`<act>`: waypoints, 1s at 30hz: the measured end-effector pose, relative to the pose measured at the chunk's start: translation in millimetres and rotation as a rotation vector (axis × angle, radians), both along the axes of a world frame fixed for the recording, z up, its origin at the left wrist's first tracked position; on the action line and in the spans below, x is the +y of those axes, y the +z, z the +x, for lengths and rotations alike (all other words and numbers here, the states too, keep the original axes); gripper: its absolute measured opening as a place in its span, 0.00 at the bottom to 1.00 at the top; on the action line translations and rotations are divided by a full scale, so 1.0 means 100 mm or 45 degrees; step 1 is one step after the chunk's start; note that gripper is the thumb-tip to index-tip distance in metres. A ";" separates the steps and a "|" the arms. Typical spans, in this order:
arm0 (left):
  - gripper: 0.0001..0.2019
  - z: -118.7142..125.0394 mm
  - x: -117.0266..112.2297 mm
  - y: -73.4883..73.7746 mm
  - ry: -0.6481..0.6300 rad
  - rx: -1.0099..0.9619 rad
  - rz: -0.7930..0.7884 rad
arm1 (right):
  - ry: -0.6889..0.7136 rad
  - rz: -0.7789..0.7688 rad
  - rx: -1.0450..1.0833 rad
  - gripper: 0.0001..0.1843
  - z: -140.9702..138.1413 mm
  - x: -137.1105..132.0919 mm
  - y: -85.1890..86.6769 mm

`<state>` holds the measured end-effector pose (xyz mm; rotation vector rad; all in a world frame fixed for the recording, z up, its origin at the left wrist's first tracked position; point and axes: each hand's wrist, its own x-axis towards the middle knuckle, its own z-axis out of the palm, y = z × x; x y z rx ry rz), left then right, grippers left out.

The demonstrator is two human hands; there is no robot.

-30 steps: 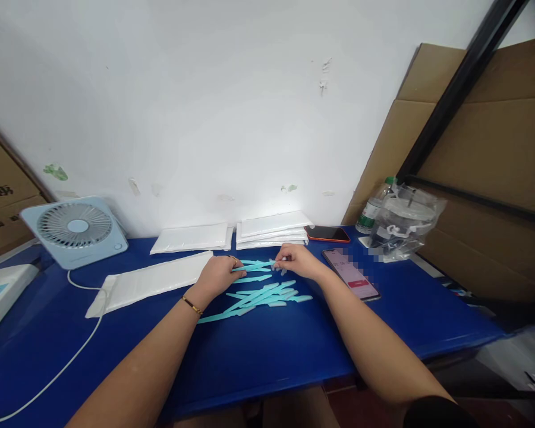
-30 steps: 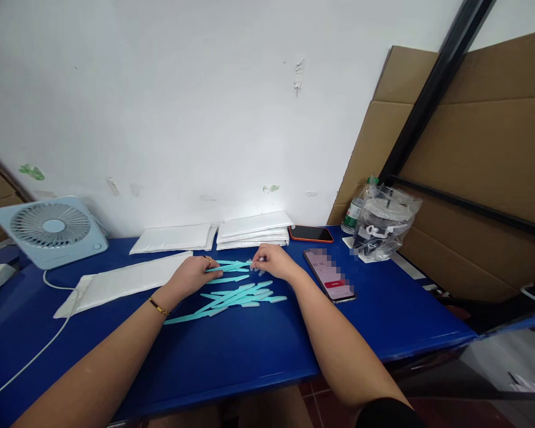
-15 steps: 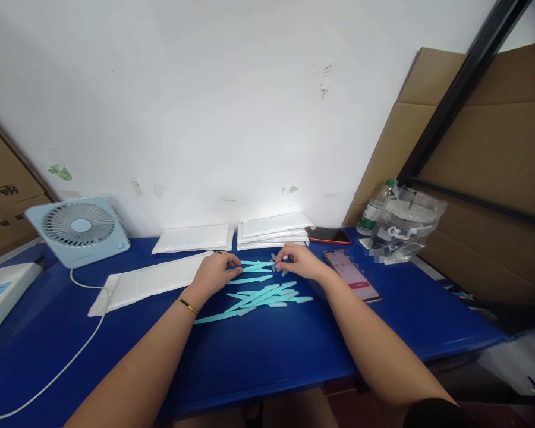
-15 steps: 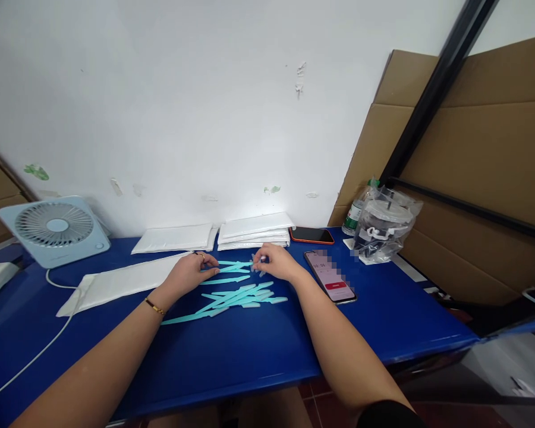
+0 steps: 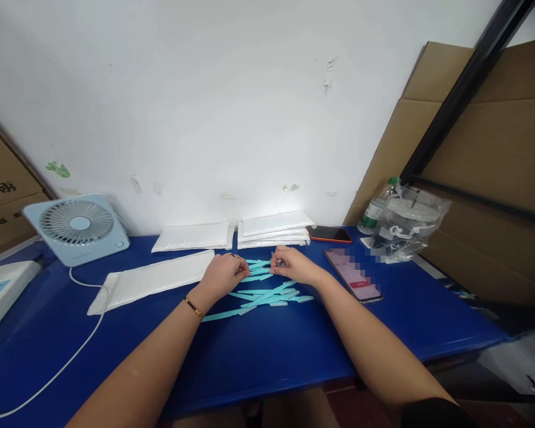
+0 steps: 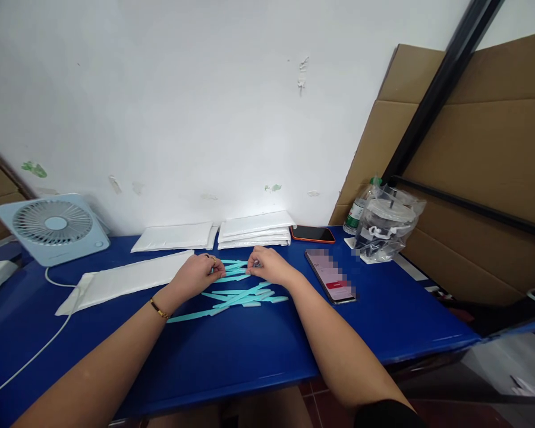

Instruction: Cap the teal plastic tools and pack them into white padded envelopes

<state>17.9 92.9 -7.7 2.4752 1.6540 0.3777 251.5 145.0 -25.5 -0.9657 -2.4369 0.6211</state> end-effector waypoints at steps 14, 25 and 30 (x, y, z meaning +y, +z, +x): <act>0.17 0.07 -0.12 0.00 -0.133 -0.191 -0.077 | 0.150 -0.265 -0.284 0.08 0.35 0.01 0.09; 0.11 -0.14 0.06 -0.03 0.077 -0.030 0.099 | -0.150 0.059 -0.071 0.05 0.18 0.06 0.08; 0.12 -0.07 -0.03 -0.01 -0.064 -0.103 -0.004 | -0.011 -0.121 -0.106 0.09 0.28 0.03 0.12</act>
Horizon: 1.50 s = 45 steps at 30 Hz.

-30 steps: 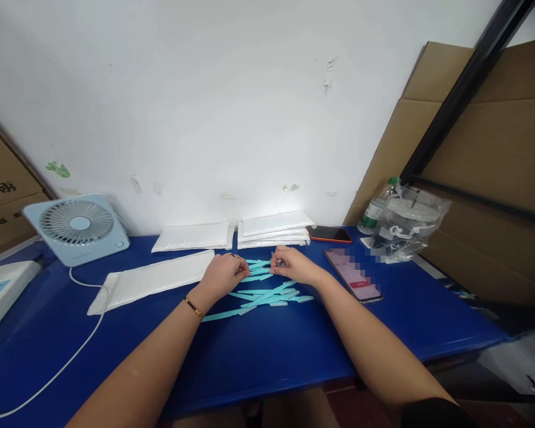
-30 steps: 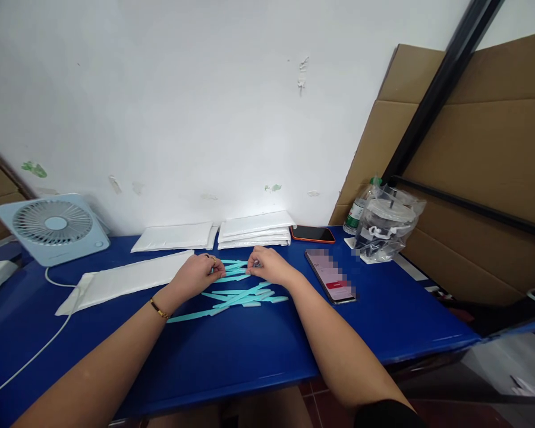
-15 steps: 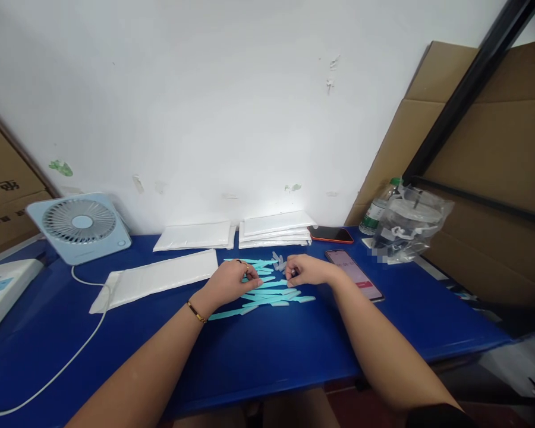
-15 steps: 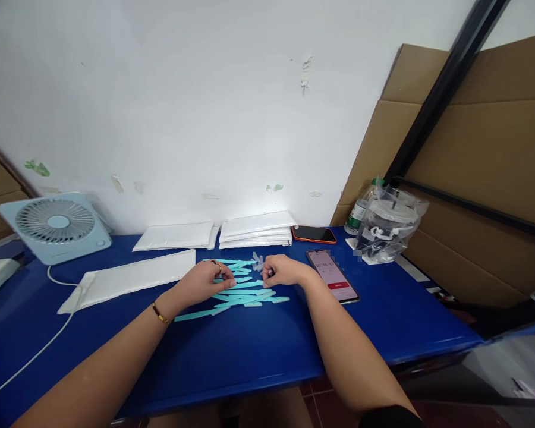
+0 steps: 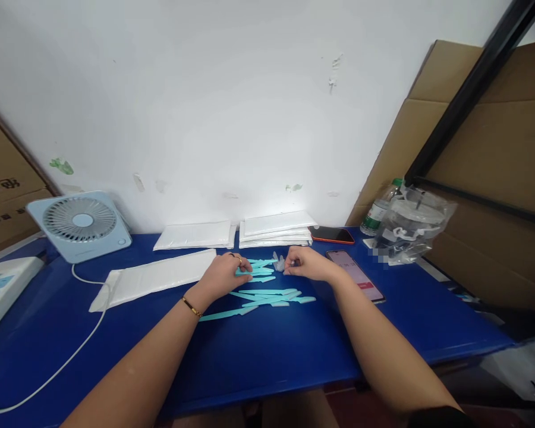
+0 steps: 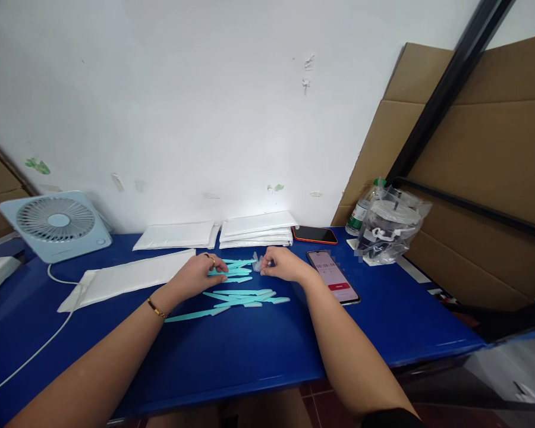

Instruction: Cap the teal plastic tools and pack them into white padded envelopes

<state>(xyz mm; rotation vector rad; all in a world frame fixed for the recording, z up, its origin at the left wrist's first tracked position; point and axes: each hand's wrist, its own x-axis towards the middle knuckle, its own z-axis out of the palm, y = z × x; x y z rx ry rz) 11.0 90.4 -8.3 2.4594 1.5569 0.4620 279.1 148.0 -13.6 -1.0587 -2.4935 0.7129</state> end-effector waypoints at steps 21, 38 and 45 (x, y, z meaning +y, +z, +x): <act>0.12 -0.11 0.03 0.05 0.147 0.023 0.059 | -0.141 0.096 0.034 0.08 -0.03 0.01 0.07; 0.14 0.14 -0.06 0.05 -0.069 0.113 0.011 | 0.128 -0.055 -0.057 0.07 -0.05 -0.10 0.10; 0.11 -0.04 0.02 0.07 0.112 0.061 0.063 | -0.133 0.047 -0.039 0.10 0.03 -0.02 0.13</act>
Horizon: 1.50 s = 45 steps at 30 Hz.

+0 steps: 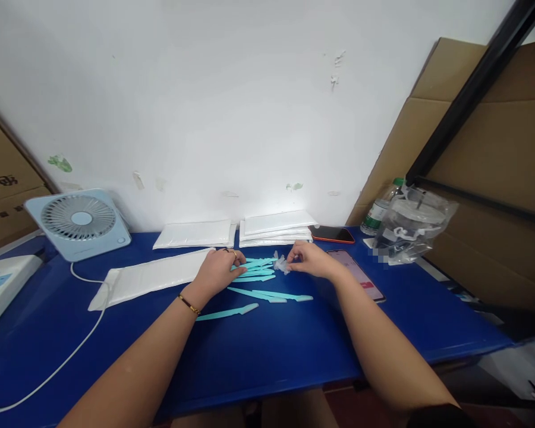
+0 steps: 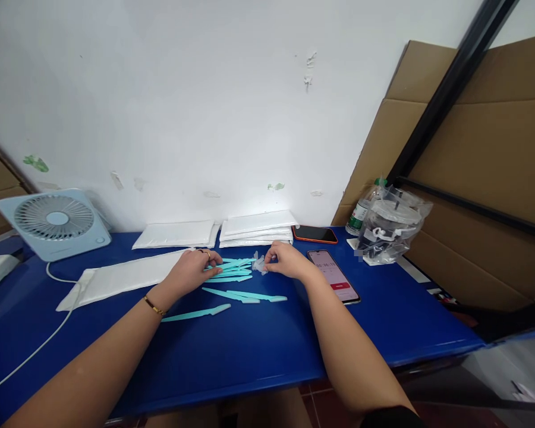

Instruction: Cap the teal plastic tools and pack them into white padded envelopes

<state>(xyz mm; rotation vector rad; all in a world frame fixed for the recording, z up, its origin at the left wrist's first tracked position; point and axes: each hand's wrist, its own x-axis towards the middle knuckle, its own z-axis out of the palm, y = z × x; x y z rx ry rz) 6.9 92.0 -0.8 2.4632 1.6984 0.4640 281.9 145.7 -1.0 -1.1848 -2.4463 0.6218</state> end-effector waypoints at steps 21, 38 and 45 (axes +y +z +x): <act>0.17 0.11 -0.02 0.00 -0.033 0.207 0.152 | 0.181 0.118 0.046 0.05 -0.21 -0.05 -0.05; 0.16 -0.20 0.05 0.00 0.098 0.148 0.124 | -0.016 -0.024 0.144 0.07 -0.07 0.19 -0.17; 0.12 -0.02 -0.08 -0.01 -0.228 0.073 -0.098 | 0.006 0.010 0.168 0.08 -0.09 0.09 -0.11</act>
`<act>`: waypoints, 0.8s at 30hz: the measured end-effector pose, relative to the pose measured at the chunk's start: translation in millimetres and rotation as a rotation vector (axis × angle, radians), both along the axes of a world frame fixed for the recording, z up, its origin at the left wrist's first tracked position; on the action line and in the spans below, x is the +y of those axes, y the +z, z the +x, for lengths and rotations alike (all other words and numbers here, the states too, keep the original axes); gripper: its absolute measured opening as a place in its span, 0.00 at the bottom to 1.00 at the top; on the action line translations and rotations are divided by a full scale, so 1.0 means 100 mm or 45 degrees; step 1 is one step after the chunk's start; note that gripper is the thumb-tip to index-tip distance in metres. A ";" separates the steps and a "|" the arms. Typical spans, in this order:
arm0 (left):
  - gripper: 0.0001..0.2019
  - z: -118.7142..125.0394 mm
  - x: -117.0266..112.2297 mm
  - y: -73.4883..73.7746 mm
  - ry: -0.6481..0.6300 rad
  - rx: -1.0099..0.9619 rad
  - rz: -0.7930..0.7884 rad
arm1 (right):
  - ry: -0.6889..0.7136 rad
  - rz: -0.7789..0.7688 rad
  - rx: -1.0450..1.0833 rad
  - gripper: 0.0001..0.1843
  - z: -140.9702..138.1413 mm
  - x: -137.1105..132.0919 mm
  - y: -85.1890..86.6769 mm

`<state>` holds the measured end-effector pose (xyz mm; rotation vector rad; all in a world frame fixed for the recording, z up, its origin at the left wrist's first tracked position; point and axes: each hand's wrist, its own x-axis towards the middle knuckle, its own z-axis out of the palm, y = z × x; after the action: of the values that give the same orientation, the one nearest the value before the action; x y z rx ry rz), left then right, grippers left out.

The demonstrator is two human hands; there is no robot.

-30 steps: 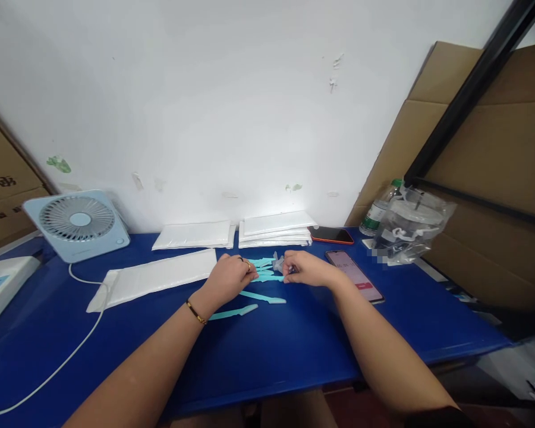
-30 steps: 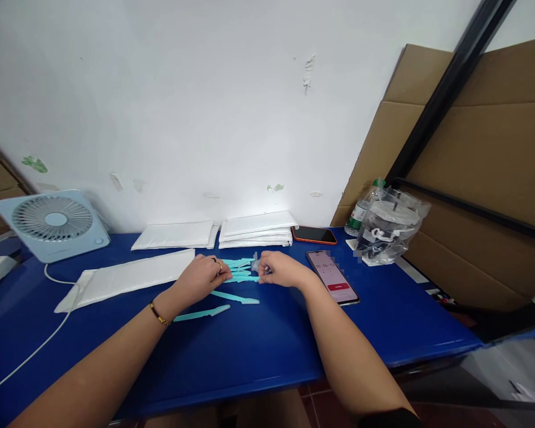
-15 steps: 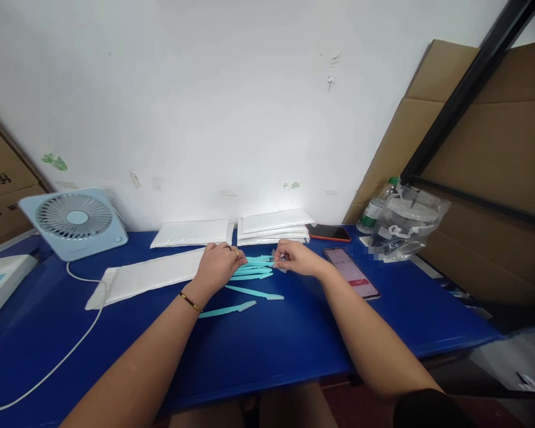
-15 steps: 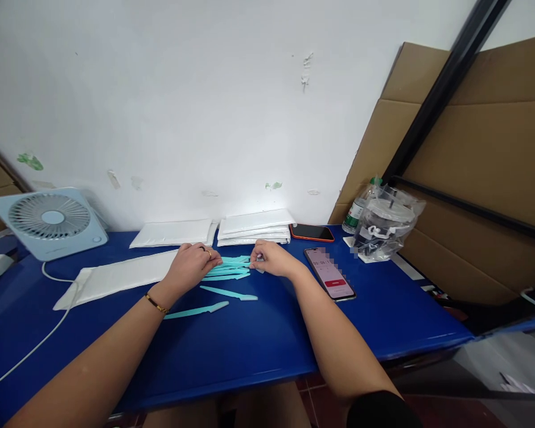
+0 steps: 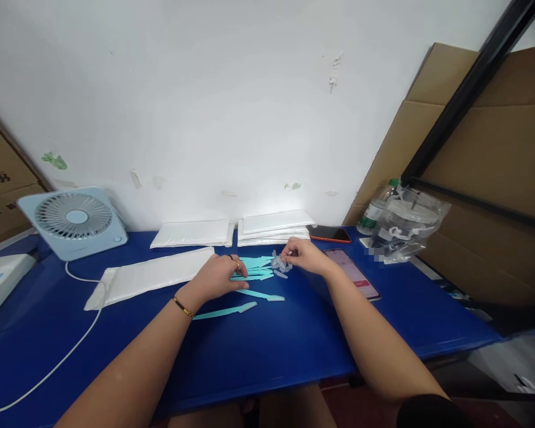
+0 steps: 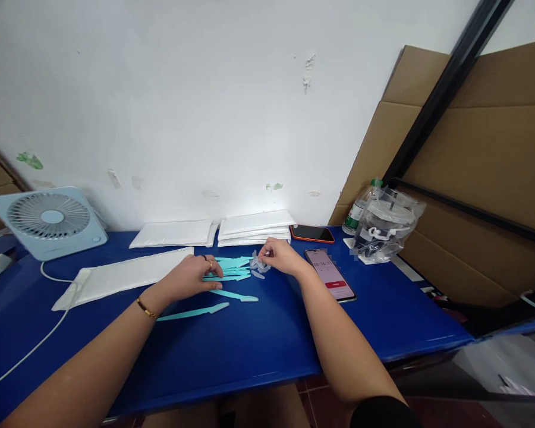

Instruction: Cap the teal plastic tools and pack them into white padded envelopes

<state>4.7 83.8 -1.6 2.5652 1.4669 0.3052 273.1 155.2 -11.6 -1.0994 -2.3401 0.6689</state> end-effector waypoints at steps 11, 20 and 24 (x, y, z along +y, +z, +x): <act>0.09 -0.01 0.04 -0.02 0.104 -0.034 -0.074 | 0.258 -0.264 -0.056 0.13 -0.13 -0.22 0.02; 0.19 -0.16 -0.07 0.15 0.112 0.004 -0.239 | -0.075 0.016 0.028 0.12 -0.03 -0.06 0.01; 0.12 -0.08 -0.26 0.20 0.048 0.173 -0.581 | 0.022 0.005 0.044 0.10 -0.01 -0.14 0.07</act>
<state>-3.8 57.5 18.1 2.2266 1.4292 -0.1862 271.9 140.7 -4.6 -1.0587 -2.3232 0.6837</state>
